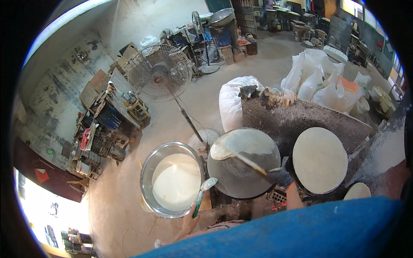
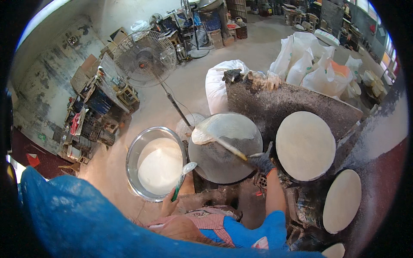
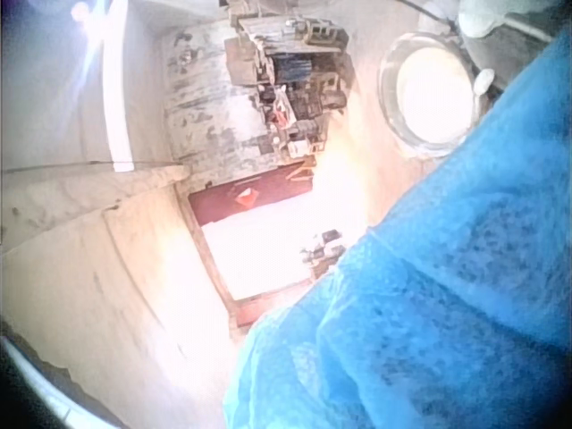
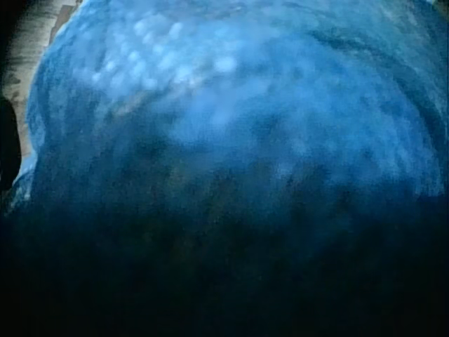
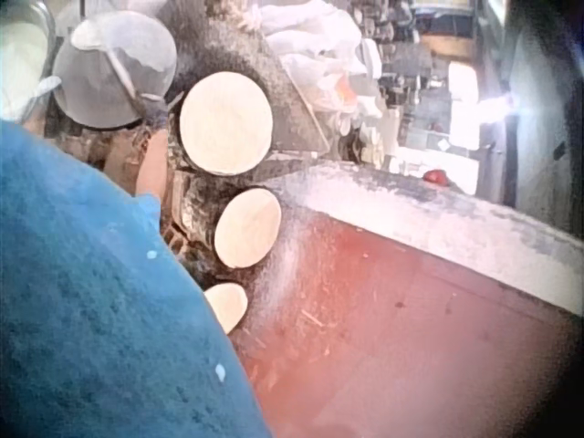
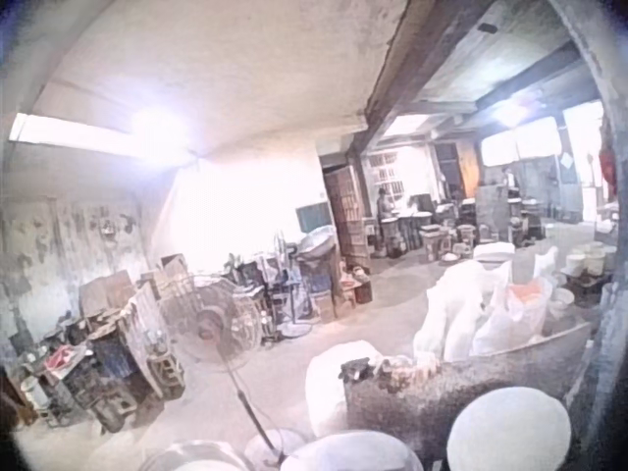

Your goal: The person ladles batter onto multiple hot griddles, spreads it into thin circles with a wooden spreader, flips the crepes, and stacks the finished ones. The process repeats continuously across several griddles in a commercial kitchen.

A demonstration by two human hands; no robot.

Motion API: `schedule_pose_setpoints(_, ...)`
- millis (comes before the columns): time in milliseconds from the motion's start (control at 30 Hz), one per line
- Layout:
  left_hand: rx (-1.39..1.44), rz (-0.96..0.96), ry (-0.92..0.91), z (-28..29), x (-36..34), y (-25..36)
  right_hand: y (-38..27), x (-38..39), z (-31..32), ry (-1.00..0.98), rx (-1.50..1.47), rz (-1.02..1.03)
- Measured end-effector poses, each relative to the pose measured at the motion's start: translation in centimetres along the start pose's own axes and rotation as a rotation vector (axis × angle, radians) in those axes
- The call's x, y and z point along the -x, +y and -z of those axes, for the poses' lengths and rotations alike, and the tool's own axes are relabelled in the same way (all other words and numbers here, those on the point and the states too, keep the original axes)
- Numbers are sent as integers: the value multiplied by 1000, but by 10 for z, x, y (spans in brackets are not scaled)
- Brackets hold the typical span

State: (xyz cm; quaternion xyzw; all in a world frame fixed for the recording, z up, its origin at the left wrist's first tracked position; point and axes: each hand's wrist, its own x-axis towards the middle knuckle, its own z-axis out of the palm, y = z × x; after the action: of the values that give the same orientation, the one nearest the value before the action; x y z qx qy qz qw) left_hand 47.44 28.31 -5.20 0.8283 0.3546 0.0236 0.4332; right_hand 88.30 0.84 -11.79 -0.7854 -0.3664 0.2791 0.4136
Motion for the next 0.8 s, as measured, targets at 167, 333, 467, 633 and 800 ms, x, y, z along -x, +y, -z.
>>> schedule_pose_setpoints(167,-6,2,30,-3,7,-10,34,-25,11,6,-166,-187)
schedule_pose_setpoints(333,49,80,74,-9,10,-28,52,-9,5,-243,-23,161)
schedule_pose_setpoints(467,166,224,84,-3,24,-24,43,-42,14,-165,-16,22)
schedule_pose_setpoints(633,350,301,115,0,42,-23,45,-87,26,-71,-207,-121)
schedule_pose_setpoints(800,404,360,132,-7,45,-46,65,-33,25,-501,156,275)
